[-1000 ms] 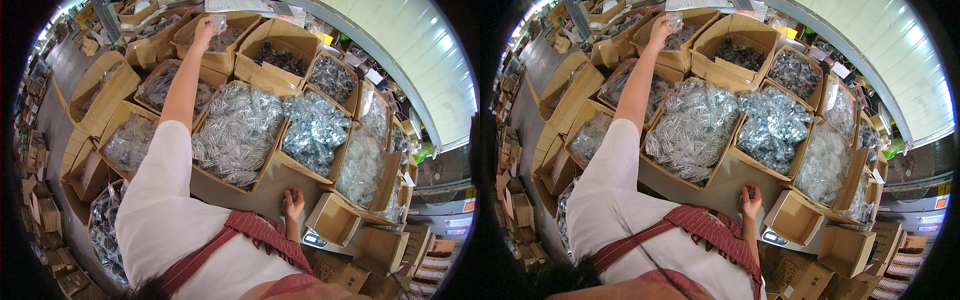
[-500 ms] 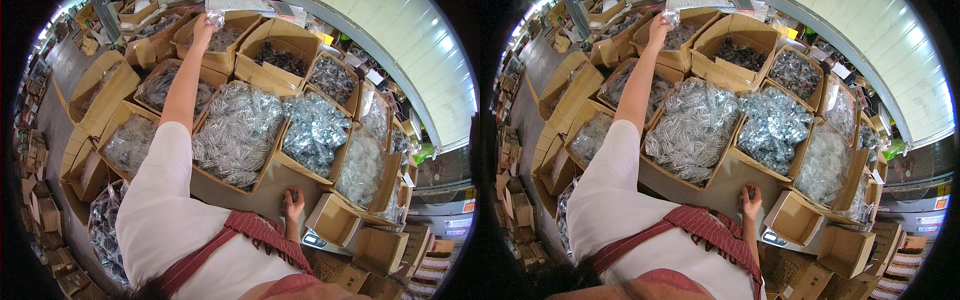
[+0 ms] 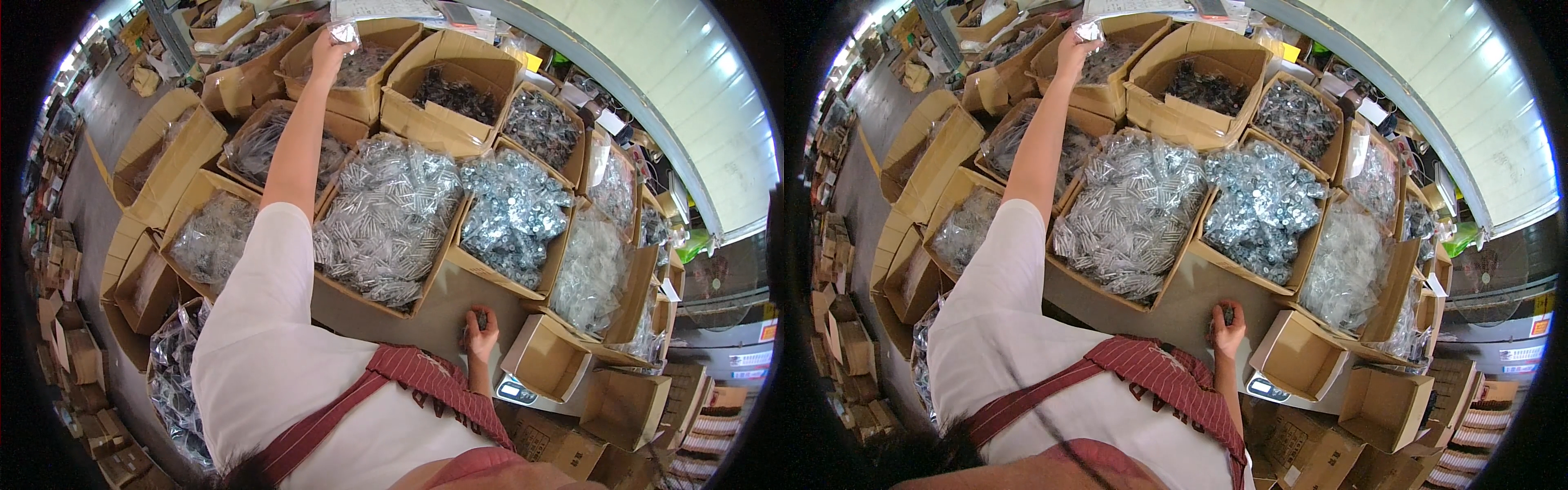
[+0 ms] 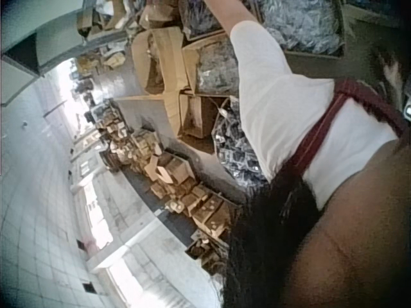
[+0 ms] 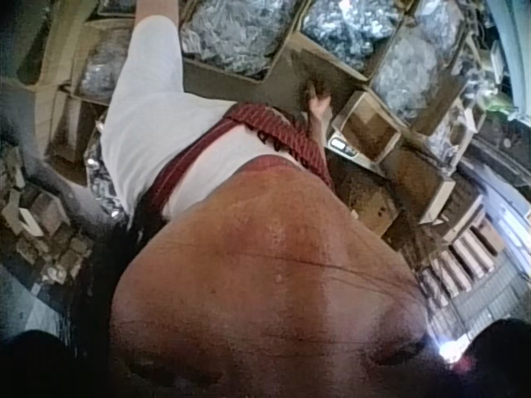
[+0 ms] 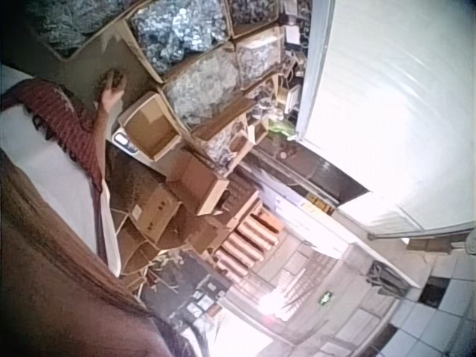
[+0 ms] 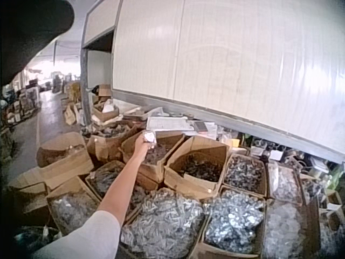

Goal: Sorting small hardware components into plastic bags and cardboard boxes and weighing them on a digital scale.

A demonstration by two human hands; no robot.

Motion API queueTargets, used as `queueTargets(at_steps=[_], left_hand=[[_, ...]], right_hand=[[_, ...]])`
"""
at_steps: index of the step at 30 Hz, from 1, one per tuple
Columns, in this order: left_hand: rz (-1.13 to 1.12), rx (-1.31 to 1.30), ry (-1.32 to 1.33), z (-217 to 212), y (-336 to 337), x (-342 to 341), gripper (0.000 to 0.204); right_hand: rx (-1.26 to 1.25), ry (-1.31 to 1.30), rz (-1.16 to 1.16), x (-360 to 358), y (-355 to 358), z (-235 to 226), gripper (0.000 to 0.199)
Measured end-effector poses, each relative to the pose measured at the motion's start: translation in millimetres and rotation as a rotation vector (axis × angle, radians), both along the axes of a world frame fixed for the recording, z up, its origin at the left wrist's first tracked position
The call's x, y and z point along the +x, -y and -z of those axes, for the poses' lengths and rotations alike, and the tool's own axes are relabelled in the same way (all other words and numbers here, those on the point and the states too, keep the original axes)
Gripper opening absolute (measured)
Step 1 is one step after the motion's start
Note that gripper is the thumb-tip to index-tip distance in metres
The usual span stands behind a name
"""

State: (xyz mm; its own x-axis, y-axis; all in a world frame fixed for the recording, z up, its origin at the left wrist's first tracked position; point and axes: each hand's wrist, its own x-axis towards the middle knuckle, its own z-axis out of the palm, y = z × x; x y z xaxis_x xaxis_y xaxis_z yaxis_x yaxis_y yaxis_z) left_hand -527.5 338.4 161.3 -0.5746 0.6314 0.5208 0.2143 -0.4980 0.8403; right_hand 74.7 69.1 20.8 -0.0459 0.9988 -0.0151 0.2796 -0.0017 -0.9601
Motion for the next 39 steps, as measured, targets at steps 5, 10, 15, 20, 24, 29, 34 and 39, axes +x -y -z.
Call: queueTargets(at_steps=[5, 10, 15, 20, 24, 29, 34, 39], left_hand=[[-0.159, -0.111, -0.096, -12, 7, 14, 0.038], [0.216, 0.068, 0.490, -31, 23, 20, 0.026], [1.057, 0.163, 0.769, -56, 53, 91, 0.029], [1.645, 0.176, 0.899, -102, 84, 218, 0.028], [1.732, 0.075, 0.932, -125, 114, 279, 0.029], [1.834, 0.061, 0.837, -142, 133, 323, 0.026], [1.830, 0.049, 0.655, -160, 161, 347, 0.027], [1.805, -0.021, 0.627, -172, 182, 369, 0.029]], right_hand=[[-0.002, -0.008, 0.000, 0, -1, 1, 0.013], [0.037, 0.003, 0.003, 5, 0, 16, 0.014], [0.013, 0.017, -0.014, 7, 0, 16, 0.016], [0.065, 0.039, -0.013, 18, -2, 34, 0.024], [0.037, 0.072, 0.027, 13, 0, 21, 0.029], [0.066, 0.095, -0.086, 18, -3, 24, 0.026], [0.068, 0.041, -0.098, 17, -2, 19, 0.026], [-0.025, -0.087, -0.165, 23, -3, 23, 0.025]])
